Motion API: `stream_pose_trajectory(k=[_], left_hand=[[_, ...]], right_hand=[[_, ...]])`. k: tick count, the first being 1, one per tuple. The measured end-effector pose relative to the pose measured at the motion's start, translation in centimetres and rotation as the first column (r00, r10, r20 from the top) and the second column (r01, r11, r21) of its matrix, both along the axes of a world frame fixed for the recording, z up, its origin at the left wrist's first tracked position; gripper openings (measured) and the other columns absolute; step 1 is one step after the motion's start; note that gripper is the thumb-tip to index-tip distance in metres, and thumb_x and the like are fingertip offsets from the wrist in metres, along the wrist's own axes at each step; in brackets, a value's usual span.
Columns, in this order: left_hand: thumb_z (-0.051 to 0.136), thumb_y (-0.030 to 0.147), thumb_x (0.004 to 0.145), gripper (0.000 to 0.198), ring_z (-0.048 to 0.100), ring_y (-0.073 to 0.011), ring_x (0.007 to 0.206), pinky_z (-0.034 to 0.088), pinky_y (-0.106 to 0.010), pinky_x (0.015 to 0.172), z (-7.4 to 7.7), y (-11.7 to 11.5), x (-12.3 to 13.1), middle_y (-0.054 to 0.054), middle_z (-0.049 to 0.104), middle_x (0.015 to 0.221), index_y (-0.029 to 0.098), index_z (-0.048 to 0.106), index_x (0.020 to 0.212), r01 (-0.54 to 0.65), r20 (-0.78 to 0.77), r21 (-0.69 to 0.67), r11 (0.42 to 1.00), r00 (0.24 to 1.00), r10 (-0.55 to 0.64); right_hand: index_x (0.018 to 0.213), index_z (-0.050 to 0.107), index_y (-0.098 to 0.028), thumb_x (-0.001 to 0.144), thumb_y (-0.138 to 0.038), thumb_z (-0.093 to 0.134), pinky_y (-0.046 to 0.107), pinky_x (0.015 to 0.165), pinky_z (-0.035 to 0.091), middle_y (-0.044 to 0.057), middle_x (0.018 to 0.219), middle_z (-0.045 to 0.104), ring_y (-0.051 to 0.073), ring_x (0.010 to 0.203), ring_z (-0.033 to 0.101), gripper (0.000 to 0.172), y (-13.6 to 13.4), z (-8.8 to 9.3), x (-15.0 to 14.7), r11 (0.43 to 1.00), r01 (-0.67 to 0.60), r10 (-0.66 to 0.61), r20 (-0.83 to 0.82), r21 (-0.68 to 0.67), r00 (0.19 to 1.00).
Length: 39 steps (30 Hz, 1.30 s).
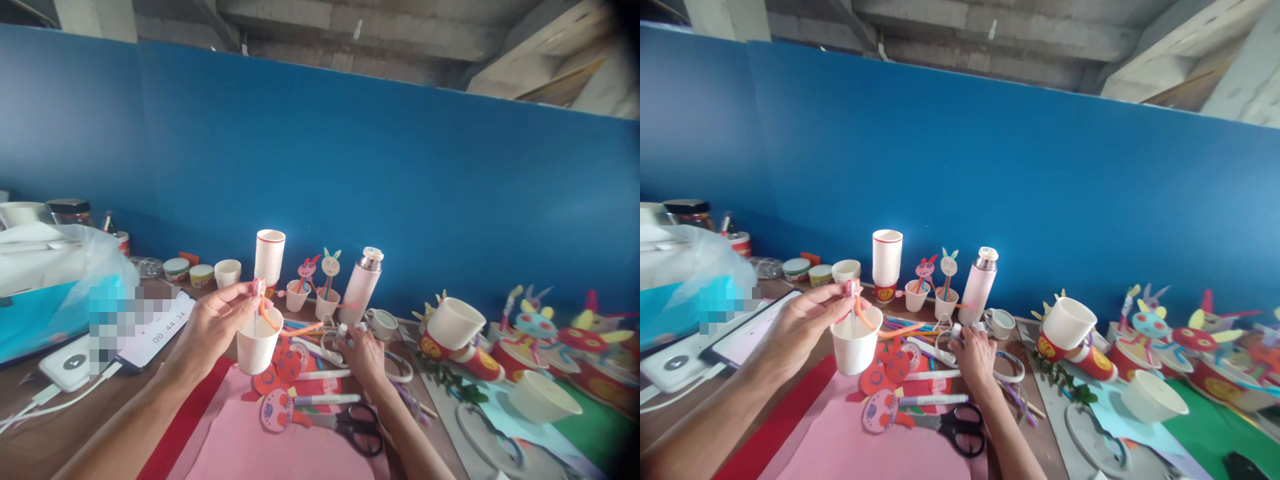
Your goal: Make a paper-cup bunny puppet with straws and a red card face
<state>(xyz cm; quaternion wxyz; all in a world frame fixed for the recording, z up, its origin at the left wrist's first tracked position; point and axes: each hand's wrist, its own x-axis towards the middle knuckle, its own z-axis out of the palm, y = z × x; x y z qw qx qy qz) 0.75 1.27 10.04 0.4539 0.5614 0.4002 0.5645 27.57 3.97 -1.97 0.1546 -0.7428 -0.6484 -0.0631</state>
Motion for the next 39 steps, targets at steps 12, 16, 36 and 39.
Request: stream_pose_trajectory(k=[12, 16, 36, 39], left_hand=[[0.061, 0.033, 0.072, 0.026, 0.063, -0.0184, 0.071, 0.048, -0.026, 0.066, 0.3, -0.3, 0.2, -0.004, 0.07, 0.076, 0.016, 0.064, 0.092, -0.046, 0.0, -0.019, 0.999, 0.999, 0.046], [0.06, 0.032, 0.074, 0.025, 0.063, -0.0176, 0.07, 0.047, -0.025, 0.065, 0.3, -0.2, 0.1, -0.004, 0.069, 0.077, 0.016, 0.063, 0.092, -0.038, -0.007, -0.008, 0.999, 0.999, 0.038], [0.056, 0.032, 0.074, 0.026, 0.06, -0.0174, 0.069, 0.045, -0.026, 0.063, 0.0, 0.0, 0.2, -0.005, 0.067, 0.077, 0.015, 0.061, 0.092, 0.06, -0.095, -0.034, 0.998, 0.993, -0.063], [0.057, 0.034, 0.073, 0.024, 0.061, -0.0177, 0.065, 0.045, -0.027, 0.062, -0.1, -0.1, 0.4, -0.005, 0.067, 0.073, 0.014, 0.062, 0.086, 0.101, -0.122, -0.092, 0.991, 0.986, -0.112]], right_hand=[[0.09, 0.06, -0.02, 0.076, -0.036, 0.051, 0.035, 0.075, 0.034, 0.007, 0.093, 0.062, 0.025, 0.093, 0.052, 0.024, 0.1, 0.5, 0.3, 1.0, -0.02, 0.018, -0.058, -0.019, 0.998], [0.098, 0.059, -0.022, 0.077, -0.03, 0.049, 0.027, 0.069, 0.037, 0.003, 0.092, 0.064, 0.019, 0.086, 0.056, 0.025, -0.3, 2.7, 0.9, 0.993, -0.107, 0.099, -0.144, -0.044, 0.985], [0.094, 0.063, -0.021, 0.061, -0.001, 0.045, 0.028, 0.085, 0.037, 0.006, 0.1, 0.061, 0.02, 0.1, 0.051, 0.043, -2.1, 2.7, 0.4, 0.888, -0.399, 0.399, -0.05, -0.227, 0.916], [0.095, 0.063, -0.02, 0.066, -0.01, 0.051, 0.03, 0.084, 0.037, 0.007, 0.099, 0.061, 0.022, 0.098, 0.052, 0.032, -1.7, 3.0, 0.8, 0.913, -0.383, 0.375, -0.076, -0.143, 0.924]])
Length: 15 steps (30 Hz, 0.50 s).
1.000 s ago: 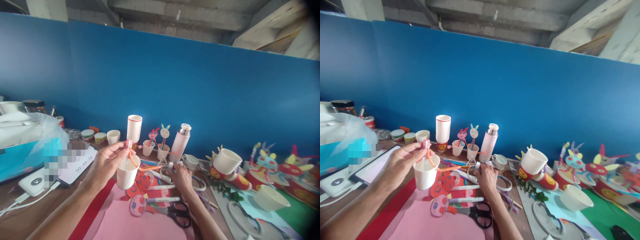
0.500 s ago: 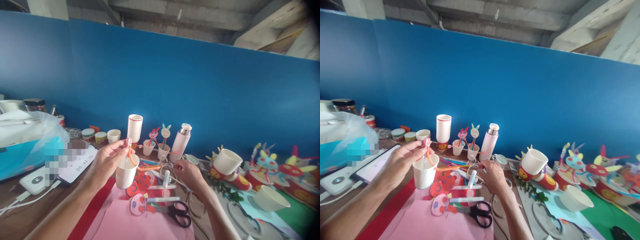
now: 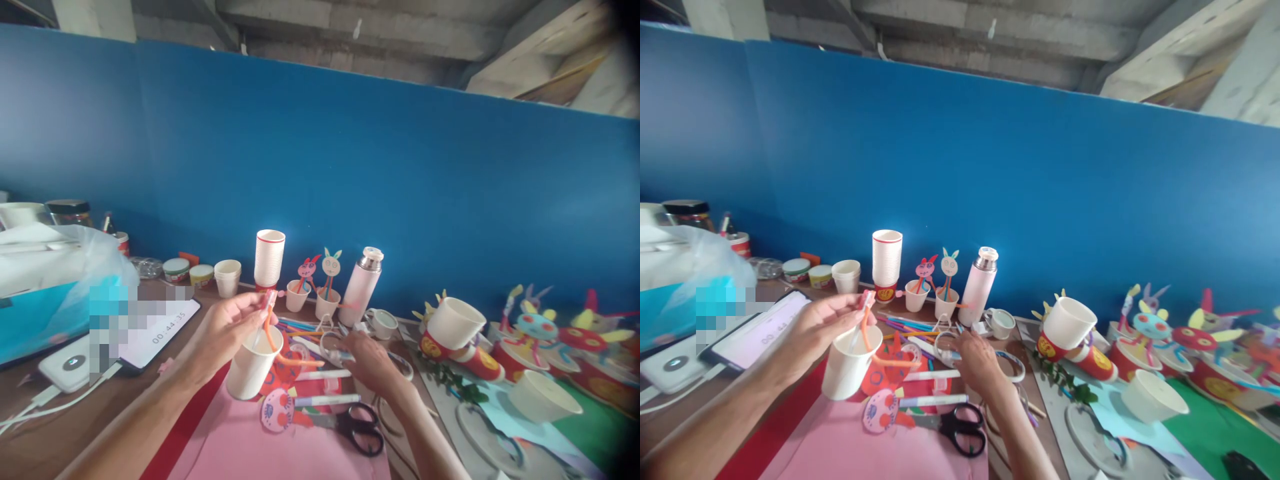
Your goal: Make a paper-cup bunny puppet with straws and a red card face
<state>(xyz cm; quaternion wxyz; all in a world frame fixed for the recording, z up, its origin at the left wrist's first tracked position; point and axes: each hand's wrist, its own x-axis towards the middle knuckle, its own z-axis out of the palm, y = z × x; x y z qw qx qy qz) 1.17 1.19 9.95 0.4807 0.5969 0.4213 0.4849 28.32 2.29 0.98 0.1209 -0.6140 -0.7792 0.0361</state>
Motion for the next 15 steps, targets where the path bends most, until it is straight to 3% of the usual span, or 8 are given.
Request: stream_pose_trajectory(k=[2, 4, 5, 7, 10, 12, 15], left_hand=[[0.058, 0.034, 0.072, 0.024, 0.062, -0.0187, 0.068, 0.046, -0.028, 0.064, -0.1, -0.1, 0.2, -0.007, 0.068, 0.076, 0.014, 0.062, 0.083, 0.082, -0.002, -0.035, 0.996, 0.997, -0.082], [0.06, 0.032, 0.071, 0.022, 0.062, -0.019, 0.074, 0.046, -0.028, 0.068, -0.3, -0.3, 0.5, -0.007, 0.068, 0.081, 0.014, 0.063, 0.084, 0.178, 0.014, -0.077, 0.981, 0.984, -0.178], [0.061, 0.03, 0.071, 0.022, 0.062, -0.019, 0.077, 0.046, -0.028, 0.07, -0.4, -0.4, 0.6, -0.007, 0.068, 0.083, 0.014, 0.063, 0.086, 0.233, 0.027, -0.105, 0.967, 0.973, -0.231], [0.063, 0.028, 0.07, 0.024, 0.062, -0.0195, 0.08, 0.046, -0.029, 0.073, -0.7, -0.6, 0.9, -0.007, 0.069, 0.085, 0.016, 0.064, 0.09, 0.323, 0.042, -0.162, 0.933, 0.946, -0.32], [0.062, 0.026, 0.07, 0.024, 0.061, -0.0207, 0.084, 0.044, -0.031, 0.076, -1.1, -1.0, 1.0, -0.005, 0.069, 0.089, 0.018, 0.066, 0.092, 0.387, -0.018, -0.185, 0.903, 0.918, -0.397], [0.061, 0.025, 0.071, 0.021, 0.06, -0.0205, 0.087, 0.042, -0.03, 0.078, -1.2, -1.1, 1.1, -0.005, 0.068, 0.091, 0.018, 0.067, 0.09, 0.419, -0.053, -0.187, 0.889, 0.899, -0.435], [0.059, 0.025, 0.073, 0.019, 0.059, -0.0184, 0.084, 0.041, -0.027, 0.074, -1.3, -1.3, 1.4, -0.003, 0.067, 0.087, 0.018, 0.067, 0.089, 0.484, -0.024, -0.234, 0.843, 0.864, -0.503]], right_hand=[[0.093, 0.062, -0.02, 0.071, -0.019, 0.053, 0.03, 0.078, 0.039, 0.006, 0.093, 0.061, 0.021, 0.089, 0.054, 0.024, 0.2, 0.7, 0.0, 0.999, 0.022, -0.017, -0.147, 0.032, 0.989], [0.093, 0.06, -0.019, 0.075, -0.027, 0.052, 0.028, 0.069, 0.042, 0.003, 0.084, 0.062, 0.017, 0.076, 0.056, 0.021, 0.1, 1.6, -0.7, 1.0, 0.007, -0.005, -0.402, 0.004, 0.916], [0.095, 0.058, -0.018, 0.076, -0.03, 0.052, 0.027, 0.065, 0.042, 0.002, 0.081, 0.062, 0.016, 0.073, 0.056, 0.023, -0.1, 2.0, -1.2, 0.999, -0.043, 0.022, -0.547, -0.026, 0.837], [0.096, 0.054, -0.017, 0.075, -0.031, 0.054, 0.026, 0.064, 0.044, 0.002, 0.081, 0.061, 0.016, 0.073, 0.057, 0.026, -0.5, 2.7, -2.5, 0.986, -0.162, 0.068, -0.801, -0.037, 0.595], [0.093, 0.051, -0.018, 0.071, -0.031, 0.062, 0.026, 0.069, 0.045, 0.001, 0.081, 0.06, 0.015, 0.076, 0.058, 0.028, -1.3, 3.2, -4.4, 0.96, -0.28, 0.084, -0.953, 0.0, 0.291], [0.091, 0.052, -0.019, 0.07, -0.031, 0.065, 0.026, 0.07, 0.045, 0.001, 0.08, 0.06, 0.015, 0.076, 0.058, 0.027, -1.9, 3.5, -5.4, 0.951, -0.31, 0.08, -0.974, 0.01, 0.213], [0.089, 0.053, -0.019, 0.071, -0.03, 0.065, 0.026, 0.068, 0.046, 0.001, 0.08, 0.06, 0.015, 0.074, 0.058, 0.025, -2.8, 3.8, -6.6, 0.944, -0.329, 0.095, -0.974, 0.023, 0.204]])
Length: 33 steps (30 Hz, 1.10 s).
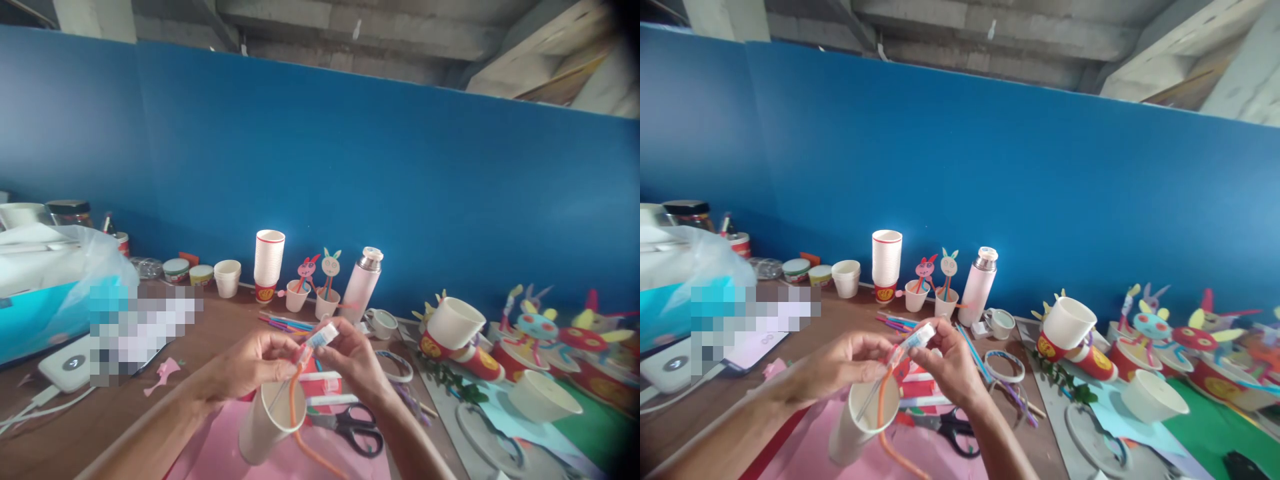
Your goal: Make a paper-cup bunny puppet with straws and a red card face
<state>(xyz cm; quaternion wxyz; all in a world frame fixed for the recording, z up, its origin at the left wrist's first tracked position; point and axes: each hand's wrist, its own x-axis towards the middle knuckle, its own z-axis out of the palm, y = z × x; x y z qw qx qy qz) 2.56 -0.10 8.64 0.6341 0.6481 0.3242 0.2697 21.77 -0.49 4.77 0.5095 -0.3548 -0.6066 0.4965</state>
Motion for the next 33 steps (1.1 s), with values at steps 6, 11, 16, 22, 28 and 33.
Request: stream_pose_trajectory(k=[6, 11, 16, 22, 28, 33], left_hand=[[0.064, 0.025, 0.068, 0.013, 0.054, -0.0128, 0.067, 0.039, -0.024, 0.065, -0.3, 0.3, 0.4, 0.0, 0.064, 0.073, 0.015, 0.067, 0.076, 0.029, 0.049, -0.067, 0.997, 0.998, -0.026], [0.067, 0.026, 0.066, 0.017, 0.057, -0.0163, 0.072, 0.04, -0.027, 0.07, -0.3, 0.9, 0.0, -0.003, 0.067, 0.077, 0.014, 0.066, 0.078, -0.091, 0.121, -0.067, 0.994, 0.988, 0.099], [0.068, 0.025, 0.065, 0.015, 0.056, -0.0144, 0.069, 0.039, -0.024, 0.067, 0.2, 0.8, -0.2, -0.001, 0.067, 0.072, 0.015, 0.066, 0.075, -0.137, 0.102, -0.082, 0.987, 0.984, 0.145], [0.066, 0.027, 0.068, 0.015, 0.055, -0.014, 0.069, 0.039, -0.025, 0.068, 0.4, 0.8, -0.5, -0.001, 0.065, 0.074, 0.015, 0.066, 0.078, -0.099, 0.085, -0.053, 0.994, 0.991, 0.103], [0.062, 0.027, 0.072, 0.015, 0.054, -0.0157, 0.075, 0.038, -0.026, 0.072, 1.3, 0.3, -0.7, -0.002, 0.064, 0.08, 0.016, 0.067, 0.081, -0.023, 0.03, -0.006, 1.0, 0.999, 0.023], [0.06, 0.027, 0.072, 0.014, 0.052, -0.0142, 0.07, 0.036, -0.025, 0.068, 0.9, 0.3, -0.4, 0.0, 0.062, 0.075, 0.017, 0.067, 0.079, 0.028, -0.02, 0.026, 0.999, 0.999, -0.027]], right_hand=[[0.102, 0.054, -0.021, 0.07, -0.025, 0.064, 0.024, 0.066, 0.044, 0.001, 0.089, 0.06, 0.013, 0.074, 0.055, 0.034, -0.3, 0.7, 1.0, 0.999, 0.003, -0.018, 0.285, 0.054, 0.958], [0.08, 0.066, -0.021, 0.067, -0.02, 0.059, 0.022, 0.058, 0.039, -0.001, 0.074, 0.065, 0.014, 0.068, 0.058, 0.015, 1.2, -0.3, 5.8, 1.0, -0.005, 0.005, 0.841, -0.003, 0.54], [0.082, 0.068, -0.027, 0.061, -0.021, 0.061, 0.022, 0.054, 0.036, -0.002, 0.075, 0.068, 0.016, 0.067, 0.06, 0.022, 2.1, -3.2, 6.2, 0.999, 0.047, -0.018, 0.963, 0.005, 0.27], [0.075, 0.068, -0.024, 0.059, -0.017, 0.062, 0.022, 0.054, 0.037, 0.0, 0.072, 0.068, 0.016, 0.065, 0.059, 0.018, 2.1, -3.5, 5.3, 0.997, 0.01, -0.073, 0.922, 0.075, 0.38], [0.087, 0.06, -0.018, 0.075, -0.022, 0.051, 0.02, 0.062, 0.042, 0.0, 0.083, 0.065, 0.012, 0.072, 0.058, 0.015, 1.1, 0.4, 5.4, 0.99, 0.084, -0.138, 0.661, 0.114, 0.737], [0.086, 0.058, -0.017, 0.073, -0.023, 0.056, 0.021, 0.065, 0.043, 0.0, 0.079, 0.063, 0.013, 0.073, 0.057, 0.014, 0.1, 2.1, 4.2, 0.992, 0.063, -0.112, 0.561, 0.108, 0.82]])
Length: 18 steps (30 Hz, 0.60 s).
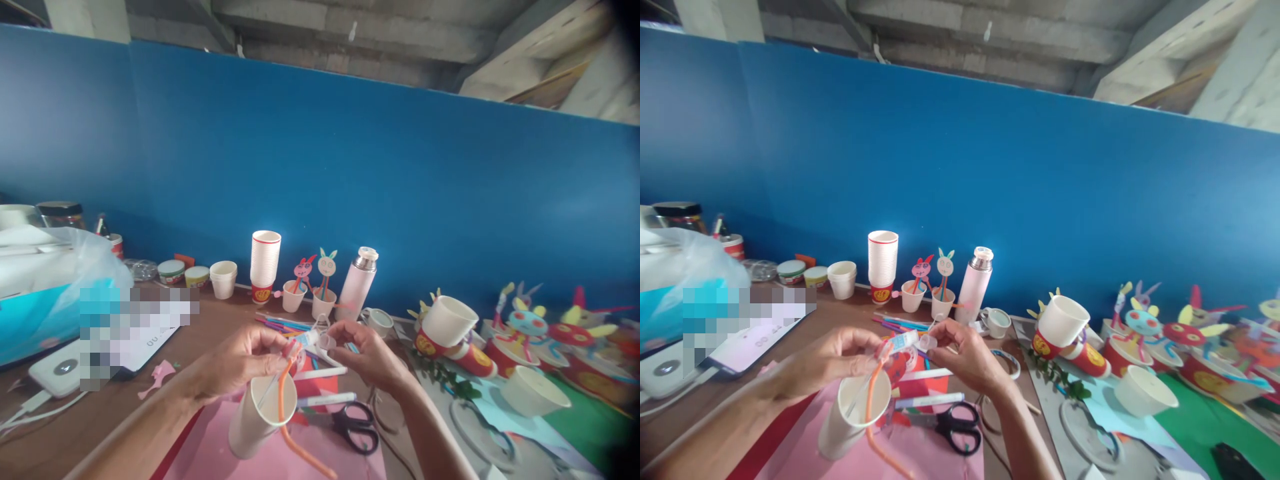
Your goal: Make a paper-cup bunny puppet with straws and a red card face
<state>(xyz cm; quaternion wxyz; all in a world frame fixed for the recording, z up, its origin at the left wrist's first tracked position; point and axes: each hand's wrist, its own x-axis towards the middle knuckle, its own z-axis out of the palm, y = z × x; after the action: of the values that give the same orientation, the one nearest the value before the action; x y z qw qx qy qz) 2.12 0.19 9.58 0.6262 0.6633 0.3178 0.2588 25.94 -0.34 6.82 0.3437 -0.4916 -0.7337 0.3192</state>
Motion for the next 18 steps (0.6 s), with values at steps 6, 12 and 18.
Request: stream_pose_trajectory(k=[6, 12, 18], left_hand=[[0.06, 0.031, 0.072, 0.015, 0.048, -0.0124, 0.065, 0.033, -0.024, 0.063, -0.9, 0.3, 0.2, 0.002, 0.058, 0.068, 0.017, 0.065, 0.072, 0.016, -0.009, 0.048, 0.999, 1.0, -0.016], [0.06, 0.031, 0.07, 0.017, 0.051, -0.0147, 0.067, 0.035, -0.027, 0.064, -0.8, 0.4, -0.1, -0.001, 0.062, 0.072, 0.016, 0.067, 0.076, 0.044, -0.045, 0.036, 0.998, 0.998, -0.042], [0.06, 0.031, 0.07, 0.02, 0.055, -0.0178, 0.071, 0.038, -0.029, 0.068, 0.1, 0.2, -0.1, -0.003, 0.065, 0.075, 0.016, 0.068, 0.08, 0.087, -0.028, 0.009, 0.996, 0.996, -0.087]], right_hand=[[0.087, 0.059, -0.018, 0.073, -0.022, 0.057, 0.021, 0.065, 0.042, -0.001, 0.079, 0.062, 0.012, 0.072, 0.056, 0.014, -0.4, 0.4, -0.4, 1.0, 0.001, -0.001, 0.002, 0.021, 1.0], [0.088, 0.061, -0.019, 0.074, -0.022, 0.058, 0.022, 0.069, 0.043, -0.001, 0.083, 0.064, 0.013, 0.077, 0.057, 0.015, -0.9, 0.9, -0.8, 0.997, -0.004, 0.003, 0.009, 0.081, 1.0], [0.088, 0.063, -0.019, 0.074, -0.02, 0.058, 0.021, 0.066, 0.043, -0.001, 0.079, 0.065, 0.012, 0.073, 0.057, 0.015, -1.1, 1.0, -1.2, 0.995, -0.013, 0.013, -0.006, 0.094, 1.0]])
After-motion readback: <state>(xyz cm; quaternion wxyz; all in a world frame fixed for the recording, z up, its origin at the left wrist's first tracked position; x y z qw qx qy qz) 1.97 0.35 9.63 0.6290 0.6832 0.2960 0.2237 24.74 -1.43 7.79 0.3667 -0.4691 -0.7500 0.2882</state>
